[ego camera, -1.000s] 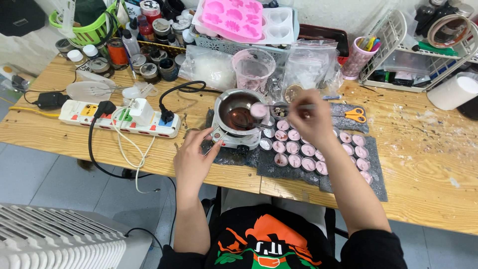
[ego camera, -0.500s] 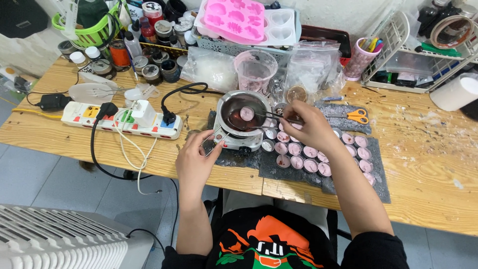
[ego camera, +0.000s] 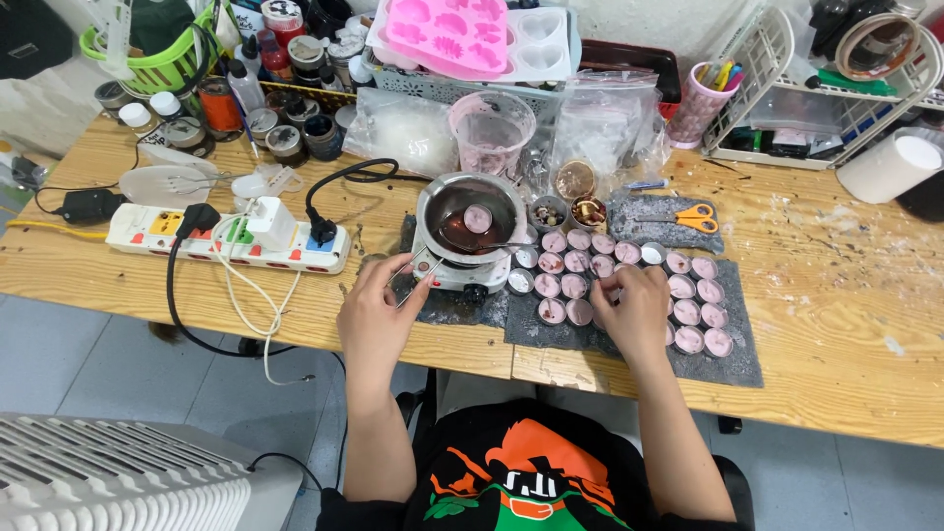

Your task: The person stirs melted wax in a small electric melting pot with a spoon and ladles the melted wax into small pink candle cups arranged on a mat on the workbench, filling them one at a time.

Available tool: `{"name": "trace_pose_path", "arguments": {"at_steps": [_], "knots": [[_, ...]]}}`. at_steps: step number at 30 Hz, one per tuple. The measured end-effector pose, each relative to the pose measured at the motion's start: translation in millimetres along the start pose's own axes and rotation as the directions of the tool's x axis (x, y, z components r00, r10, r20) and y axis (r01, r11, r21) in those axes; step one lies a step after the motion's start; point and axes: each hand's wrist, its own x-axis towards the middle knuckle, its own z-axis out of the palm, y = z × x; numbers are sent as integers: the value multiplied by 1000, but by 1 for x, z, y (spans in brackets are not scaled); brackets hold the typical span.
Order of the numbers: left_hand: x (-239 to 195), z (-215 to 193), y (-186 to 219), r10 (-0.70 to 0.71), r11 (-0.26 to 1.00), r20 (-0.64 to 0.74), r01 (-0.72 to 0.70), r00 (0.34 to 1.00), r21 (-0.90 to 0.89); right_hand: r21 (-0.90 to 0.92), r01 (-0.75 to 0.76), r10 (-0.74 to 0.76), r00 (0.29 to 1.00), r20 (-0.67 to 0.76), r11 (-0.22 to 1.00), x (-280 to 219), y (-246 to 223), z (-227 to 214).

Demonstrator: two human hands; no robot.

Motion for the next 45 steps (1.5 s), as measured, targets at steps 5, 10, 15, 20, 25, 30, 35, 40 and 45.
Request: {"name": "trace_pose_path", "arguments": {"at_steps": [5, 10, 15, 20, 25, 30, 35, 40, 45], "knots": [[0, 3, -10, 68, 997, -16, -67, 998, 24, 165, 106, -104, 994, -17, 981, 25, -48, -23], [0, 1, -7, 39, 995, 28, -41, 999, 89, 496, 114, -183, 979, 91, 861, 53, -79, -6], [1, -1, -4, 20, 993, 57, -27, 998, 119, 699, 7, -209, 956, 205, 715, 82, -79, 16], [2, -4, -1, -44, 995, 103, 34, 994, 92, 598, 61, -217, 957, 193, 799, 103, -85, -10], [2, -1, -7, 53, 995, 52, -57, 997, 83, 651, -59, -131, 962, 239, 757, 93, -66, 22], [2, -6, 1, -23, 999, 91, 20, 996, 26, 828, -377, 96, 923, 372, 416, 84, -48, 49], [3, -6, -1, -35, 999, 95, 33, 995, 17, 808, -230, 103, 973, 208, 543, 96, -66, 19], [4, -7, -2, -41, 999, 91, 43, 995, -13, 581, 135, -138, 990, -40, 803, 107, -91, -19], [6, -6, -4, -67, 998, 114, 68, 991, 0, 367, 487, -474, 871, -132, 792, 118, -105, -36]]}}
